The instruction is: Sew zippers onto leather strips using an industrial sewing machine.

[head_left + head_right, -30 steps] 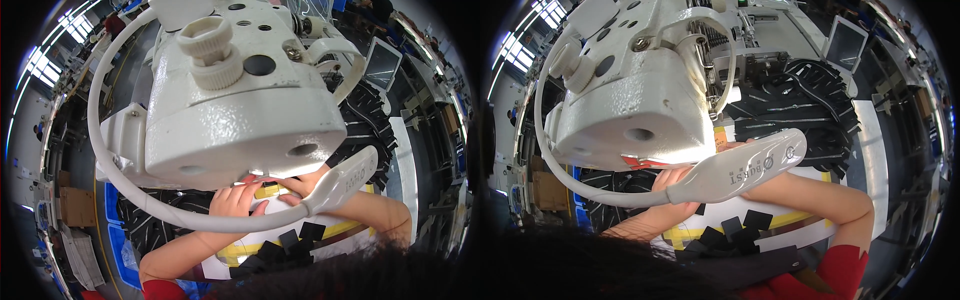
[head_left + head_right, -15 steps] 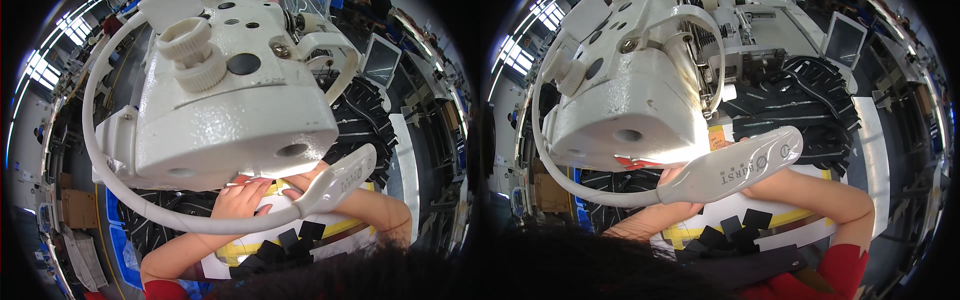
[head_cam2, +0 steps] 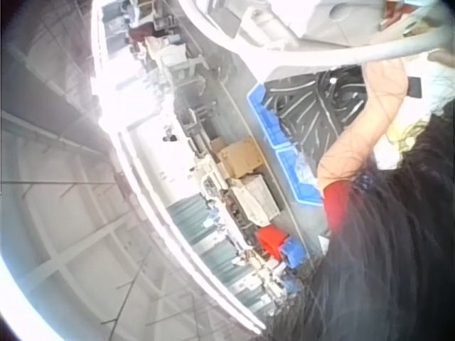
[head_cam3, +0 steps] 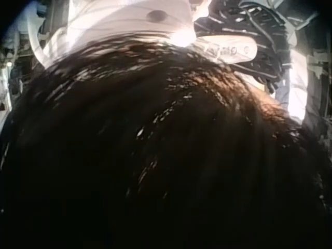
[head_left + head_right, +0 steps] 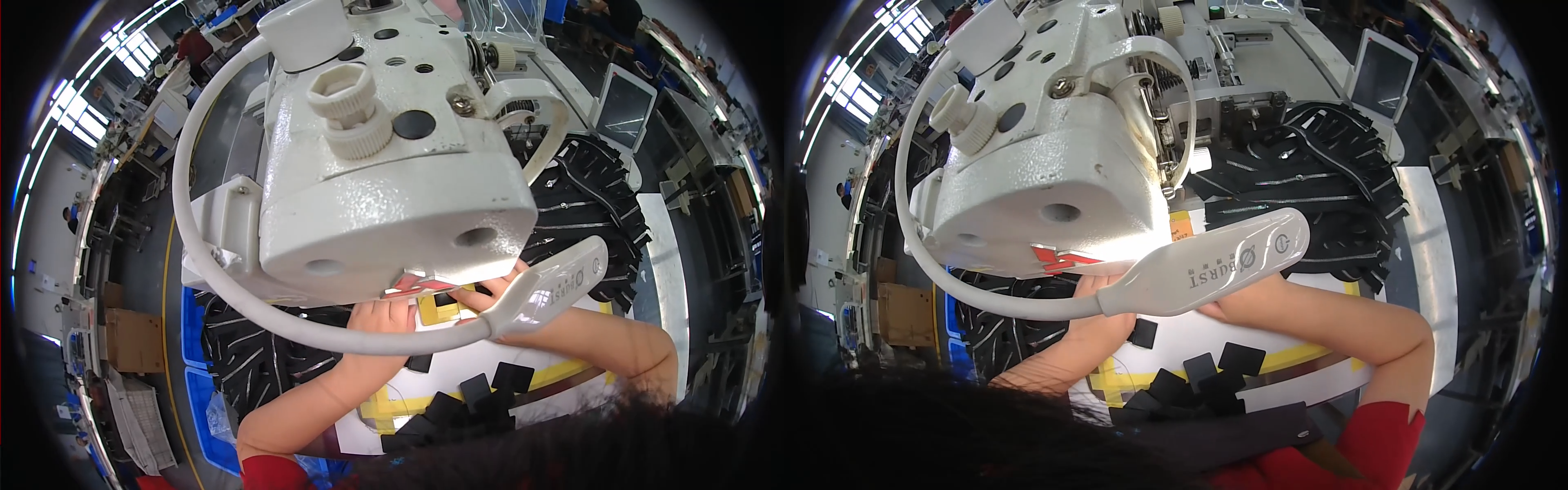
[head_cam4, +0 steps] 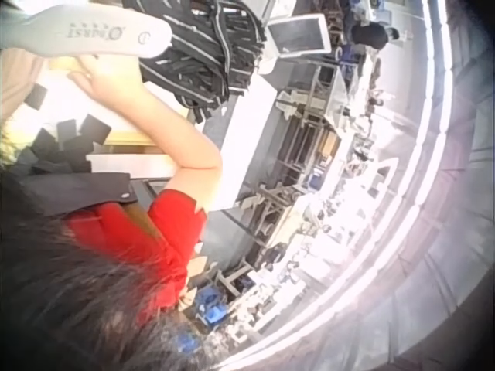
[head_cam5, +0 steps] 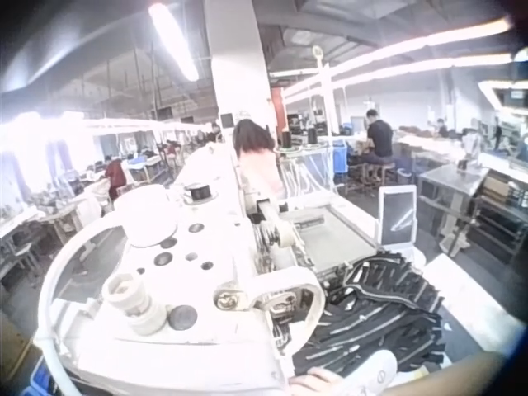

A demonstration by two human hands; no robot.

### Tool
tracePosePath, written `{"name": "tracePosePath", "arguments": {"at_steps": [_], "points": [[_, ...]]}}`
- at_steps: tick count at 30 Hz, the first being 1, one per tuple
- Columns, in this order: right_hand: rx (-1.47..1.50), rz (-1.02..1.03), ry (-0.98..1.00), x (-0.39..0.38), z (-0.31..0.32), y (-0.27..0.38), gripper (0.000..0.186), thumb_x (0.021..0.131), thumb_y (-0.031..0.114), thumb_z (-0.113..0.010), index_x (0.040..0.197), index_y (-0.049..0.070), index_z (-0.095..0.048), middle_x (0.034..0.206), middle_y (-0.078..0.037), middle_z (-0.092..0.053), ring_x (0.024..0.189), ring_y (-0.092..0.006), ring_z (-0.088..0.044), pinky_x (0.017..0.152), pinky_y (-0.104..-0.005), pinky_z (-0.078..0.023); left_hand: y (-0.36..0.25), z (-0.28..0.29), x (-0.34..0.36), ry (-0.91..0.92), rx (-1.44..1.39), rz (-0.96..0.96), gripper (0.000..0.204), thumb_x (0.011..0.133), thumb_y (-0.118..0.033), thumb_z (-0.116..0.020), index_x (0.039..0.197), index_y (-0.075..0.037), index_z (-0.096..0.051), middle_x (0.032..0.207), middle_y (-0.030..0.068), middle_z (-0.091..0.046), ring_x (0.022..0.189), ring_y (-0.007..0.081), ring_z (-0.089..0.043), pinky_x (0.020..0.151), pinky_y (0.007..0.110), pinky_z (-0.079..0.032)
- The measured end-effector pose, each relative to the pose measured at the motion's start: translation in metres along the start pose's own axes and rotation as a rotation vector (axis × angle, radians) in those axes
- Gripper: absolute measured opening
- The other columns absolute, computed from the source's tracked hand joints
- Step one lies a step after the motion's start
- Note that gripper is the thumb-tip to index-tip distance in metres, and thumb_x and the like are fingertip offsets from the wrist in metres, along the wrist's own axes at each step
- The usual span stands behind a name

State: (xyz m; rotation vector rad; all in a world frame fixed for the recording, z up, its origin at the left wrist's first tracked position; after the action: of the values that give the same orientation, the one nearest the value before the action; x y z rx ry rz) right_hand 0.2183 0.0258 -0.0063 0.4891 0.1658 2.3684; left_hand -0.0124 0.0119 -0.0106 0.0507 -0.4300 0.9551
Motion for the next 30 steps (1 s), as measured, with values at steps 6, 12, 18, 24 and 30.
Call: {"name": "tracePosePath", "arguments": {"at_steps": [6,12,18,24,30], "points": [[0.02,-0.045,0.085,0.001,0.002,-0.001,0.042,0.069,0.029,-0.072,0.108,0.012,-0.067,0.114,-0.013,-0.059,0.105,-0.0309,-0.056,0.083,-0.0435,-0.044,-0.007,0.017,0.003,-0.094,0.033,-0.129,0.013,0.077,-0.013,-0.063,0.089,-0.011,-0.06,0.08,0.0022,-0.056,0.061,0.0198,-0.057,0.058,0.034,-0.045],[0.06,-0.054,0.05,-0.002,-0.002,-0.002,0.04,0.069,0.028,-0.072,0.105,0.011,-0.067,0.115,-0.014,-0.059,0.106,-0.0319,-0.055,0.084,-0.0448,-0.044,-0.019,0.015,0.004,-0.097,-0.005,-0.118,0.017,0.075,-0.01,-0.061,0.092,-0.008,-0.061,0.095,0.005,-0.059,0.083,0.0174,-0.062,0.064,0.028,-0.048],[0.066,0.013,-0.061,-0.001,-0.005,-0.002,0.037,0.07,0.026,-0.071,0.102,0.008,-0.068,0.113,-0.015,-0.059,0.106,-0.0333,-0.055,0.084,-0.0453,-0.044,-0.022,0.018,0.007,-0.071,0.092,-0.232,0.017,0.075,-0.011,-0.06,0.091,-0.006,-0.06,0.11,0.0068,-0.062,0.086,0.0145,-0.058,0.063,0.025,-0.047],[0.092,-0.066,0.042,-0.003,-0.008,-0.007,0.038,0.068,0.023,-0.071,0.103,0.008,-0.067,0.105,-0.013,-0.062,0.099,-0.0322,-0.059,0.084,-0.0438,-0.046,-0.028,0.022,0.011,-0.014,0.227,-0.307,0.022,0.074,-0.014,-0.06,0.095,-0.006,-0.059,0.11,0.005,-0.062,0.078,0.0116,-0.053,0.061,0.023,-0.045],[0.154,0.079,-0.112,0.002,0.004,-0.01,0.024,0.079,0.024,-0.067,0.097,0.008,-0.067,0.088,-0.009,-0.065,0.078,-0.0291,-0.063,0.067,-0.0413,-0.05,-0.028,0.023,0.011,0.003,0.236,-0.283,0.036,0.075,-0.013,-0.058,0.11,-0.003,-0.06,0.104,0.0042,-0.062,0.079,0.0117,-0.054,0.059,0.021,-0.045]]}}
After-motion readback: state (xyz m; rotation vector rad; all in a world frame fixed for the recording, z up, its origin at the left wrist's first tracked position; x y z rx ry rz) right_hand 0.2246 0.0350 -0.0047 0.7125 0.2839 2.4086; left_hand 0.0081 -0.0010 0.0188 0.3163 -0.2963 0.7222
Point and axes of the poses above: each hand's wrist, its own x-axis towards the middle knuckle, its own z-axis out of the back of the hand, y = z × x, the point moved 1 cm from there along x, towards the middle knuckle
